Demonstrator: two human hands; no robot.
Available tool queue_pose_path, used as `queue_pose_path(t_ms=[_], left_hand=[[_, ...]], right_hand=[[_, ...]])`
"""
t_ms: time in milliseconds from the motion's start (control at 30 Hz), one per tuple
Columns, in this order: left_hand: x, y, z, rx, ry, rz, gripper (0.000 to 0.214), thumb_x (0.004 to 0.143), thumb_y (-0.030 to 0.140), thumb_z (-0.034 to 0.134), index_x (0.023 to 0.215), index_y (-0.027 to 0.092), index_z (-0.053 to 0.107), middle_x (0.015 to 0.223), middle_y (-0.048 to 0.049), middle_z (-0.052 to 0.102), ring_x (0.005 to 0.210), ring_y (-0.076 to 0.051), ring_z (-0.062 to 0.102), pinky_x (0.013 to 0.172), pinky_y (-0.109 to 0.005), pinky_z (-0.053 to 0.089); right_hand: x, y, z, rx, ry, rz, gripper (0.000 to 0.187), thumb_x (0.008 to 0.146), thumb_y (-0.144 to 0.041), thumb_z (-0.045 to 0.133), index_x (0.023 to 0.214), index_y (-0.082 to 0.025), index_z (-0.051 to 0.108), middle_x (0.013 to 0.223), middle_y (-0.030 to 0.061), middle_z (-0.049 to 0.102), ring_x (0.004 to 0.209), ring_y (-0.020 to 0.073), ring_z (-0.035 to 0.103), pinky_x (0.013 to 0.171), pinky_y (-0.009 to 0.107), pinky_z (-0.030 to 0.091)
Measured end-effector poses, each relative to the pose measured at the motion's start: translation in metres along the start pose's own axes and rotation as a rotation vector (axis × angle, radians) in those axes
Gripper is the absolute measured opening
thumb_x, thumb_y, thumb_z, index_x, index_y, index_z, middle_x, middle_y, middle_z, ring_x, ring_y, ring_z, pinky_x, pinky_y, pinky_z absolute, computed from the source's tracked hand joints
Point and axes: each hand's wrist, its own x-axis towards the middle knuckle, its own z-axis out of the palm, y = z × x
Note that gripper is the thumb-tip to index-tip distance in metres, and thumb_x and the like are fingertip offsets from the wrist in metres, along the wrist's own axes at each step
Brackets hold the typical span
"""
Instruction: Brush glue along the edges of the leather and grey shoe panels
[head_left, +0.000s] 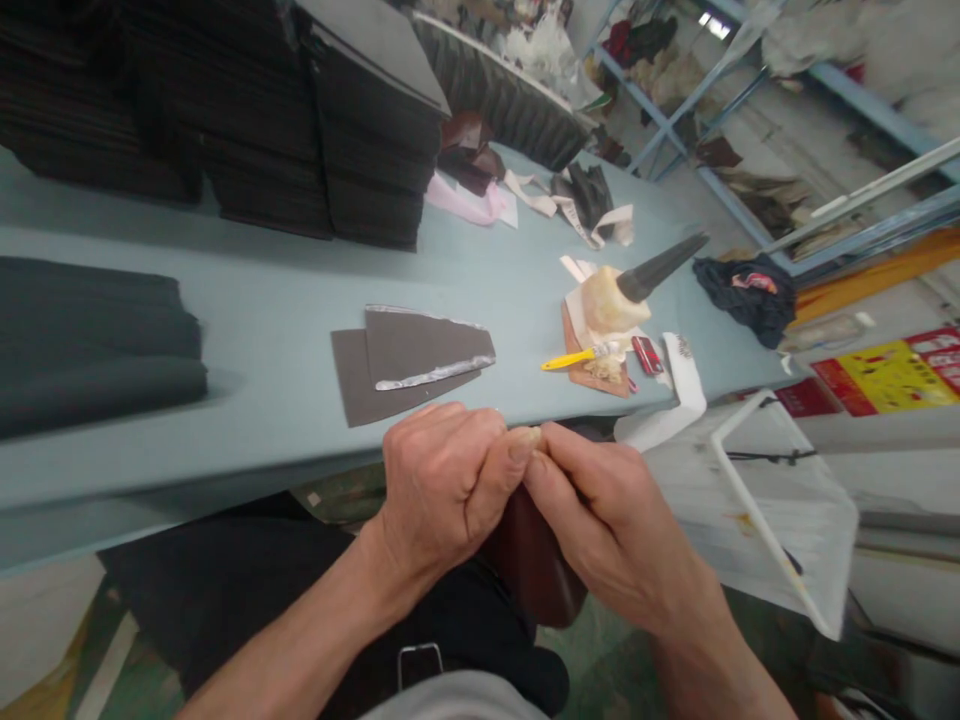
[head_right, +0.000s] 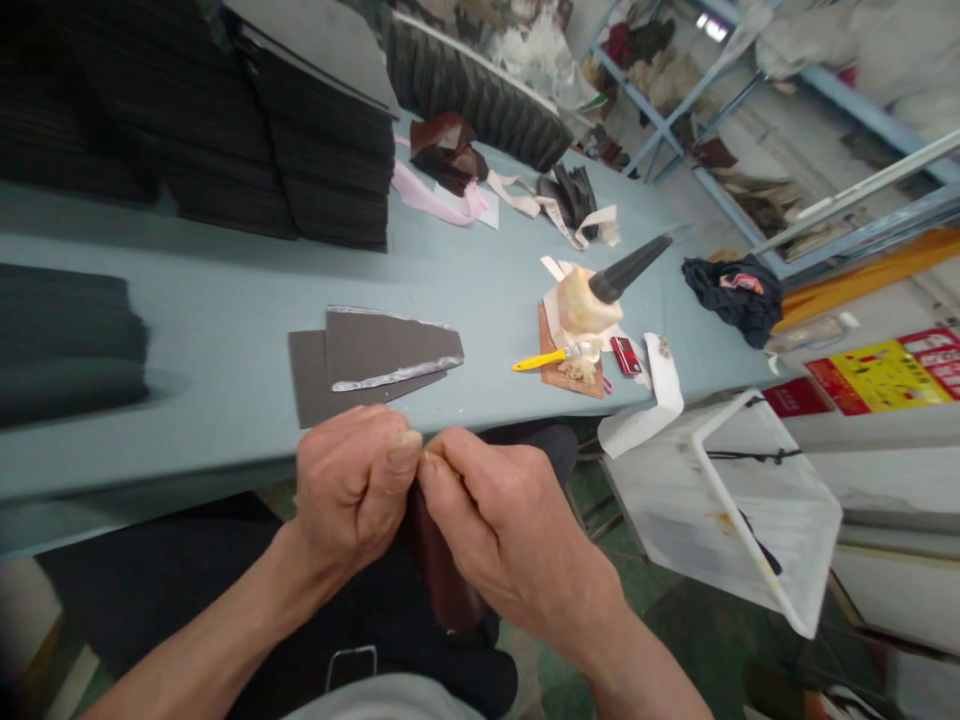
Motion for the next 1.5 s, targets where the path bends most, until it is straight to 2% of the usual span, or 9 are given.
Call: queue_pose_path(t_ms=[333, 433, 533, 633, 833, 1100, 1200, 1333, 1500], left_hand=[[-0.031, -0.072, -0.077, 0.368, -0.024, -0.308, 0.057, 0.103, 0.042, 0.059, 0.055, 0.021, 0.036, 0.049, 0.0062, 0.027, 0.048, -0.01, 0.026, 0.054, -0.031, 0.023], [-0.028, -0.074, -0.09, 0.385, 0.059, -0.35, 0.035, 0.102, 0.042, 0.063, 0.073, 0.022, 0.059, 0.057, 0.0064, 0.048, 0.052, -0.011, 0.042, 0.058, -0.029, 0.033], [-0.015, -0.058, -0.078, 0.238, 0.046, -0.299, 0.027, 0.103, 0.045, 0.062, 0.117, 0.023, 0.069, 0.092, -0.0006, 0.075, 0.079, -0.019, 0.068, 0.075, -0.032, 0.051], [-0.002, -0.029, -0.049, -0.012, -0.092, -0.071, 0.031, 0.11, 0.042, 0.047, 0.117, 0.022, 0.069, 0.114, -0.007, 0.077, 0.106, -0.023, 0.071, 0.093, -0.038, 0.054], [0.002, -0.002, -0.004, -0.052, -0.032, 0.118, 0.048, 0.113, 0.032, 0.041, 0.066, 0.023, 0.043, 0.057, 0.0033, 0.048, 0.055, -0.014, 0.039, 0.061, -0.035, 0.032], [-0.016, -0.084, -0.06, 0.276, -0.018, -0.257, 0.052, 0.105, 0.042, 0.058, 0.059, 0.022, 0.043, 0.052, 0.0051, 0.039, 0.052, -0.012, 0.037, 0.058, -0.032, 0.028], [-0.004, -0.069, -0.059, 0.186, 0.034, -0.224, 0.034, 0.104, 0.048, 0.06, 0.086, 0.021, 0.066, 0.081, -0.0014, 0.071, 0.077, -0.017, 0.063, 0.074, -0.032, 0.044], [0.017, -0.018, -0.021, -0.135, -0.096, 0.07, 0.038, 0.114, 0.037, 0.039, 0.096, 0.017, 0.067, 0.099, -0.0074, 0.077, 0.098, -0.019, 0.069, 0.091, -0.035, 0.049], [0.007, -0.026, 0.001, -0.07, -0.111, 0.093, 0.054, 0.112, 0.04, 0.044, 0.061, 0.022, 0.042, 0.053, 0.0057, 0.042, 0.049, -0.01, 0.037, 0.055, -0.03, 0.029]], right_hand=[[-0.007, 0.004, -0.015, 0.097, -0.046, 0.059, 0.038, 0.111, -0.033, 0.051, 0.075, -0.023, 0.056, 0.061, -0.0068, 0.055, 0.051, 0.0077, 0.046, 0.054, 0.023, 0.036], [-0.003, 0.005, -0.018, 0.122, -0.053, 0.084, 0.041, 0.111, -0.036, 0.052, 0.072, -0.022, 0.054, 0.059, -0.0068, 0.054, 0.051, 0.0081, 0.043, 0.053, 0.024, 0.035], [0.0, 0.004, -0.019, 0.125, -0.075, 0.092, 0.042, 0.11, -0.038, 0.052, 0.071, -0.022, 0.054, 0.058, -0.0066, 0.052, 0.052, 0.0088, 0.043, 0.054, 0.025, 0.035], [0.001, 0.002, -0.018, 0.103, -0.08, 0.082, 0.041, 0.109, -0.037, 0.053, 0.071, -0.022, 0.053, 0.058, -0.0069, 0.05, 0.052, 0.0087, 0.042, 0.054, 0.024, 0.035], [-0.004, 0.0, -0.018, 0.072, -0.052, 0.074, 0.04, 0.109, -0.035, 0.054, 0.071, -0.022, 0.053, 0.059, -0.0071, 0.048, 0.052, 0.0086, 0.041, 0.053, 0.024, 0.034], [-0.01, 0.012, -0.026, 0.133, -0.035, 0.115, 0.041, 0.109, -0.036, 0.053, 0.07, -0.023, 0.053, 0.058, -0.0071, 0.049, 0.052, 0.0087, 0.041, 0.052, 0.024, 0.033], [-0.008, 0.013, -0.025, 0.153, -0.064, 0.11, 0.041, 0.109, -0.037, 0.053, 0.07, -0.022, 0.051, 0.059, -0.0073, 0.047, 0.054, 0.0088, 0.039, 0.054, 0.024, 0.034], [-0.004, 0.009, -0.023, 0.142, -0.08, 0.088, 0.042, 0.109, -0.036, 0.053, 0.07, -0.022, 0.047, 0.06, -0.0072, 0.045, 0.055, 0.0089, 0.037, 0.055, 0.024, 0.034], [-0.007, 0.01, -0.028, 0.114, -0.024, 0.103, 0.04, 0.108, -0.034, 0.055, 0.07, -0.022, 0.051, 0.06, -0.0063, 0.047, 0.054, 0.0095, 0.039, 0.054, 0.024, 0.034]])
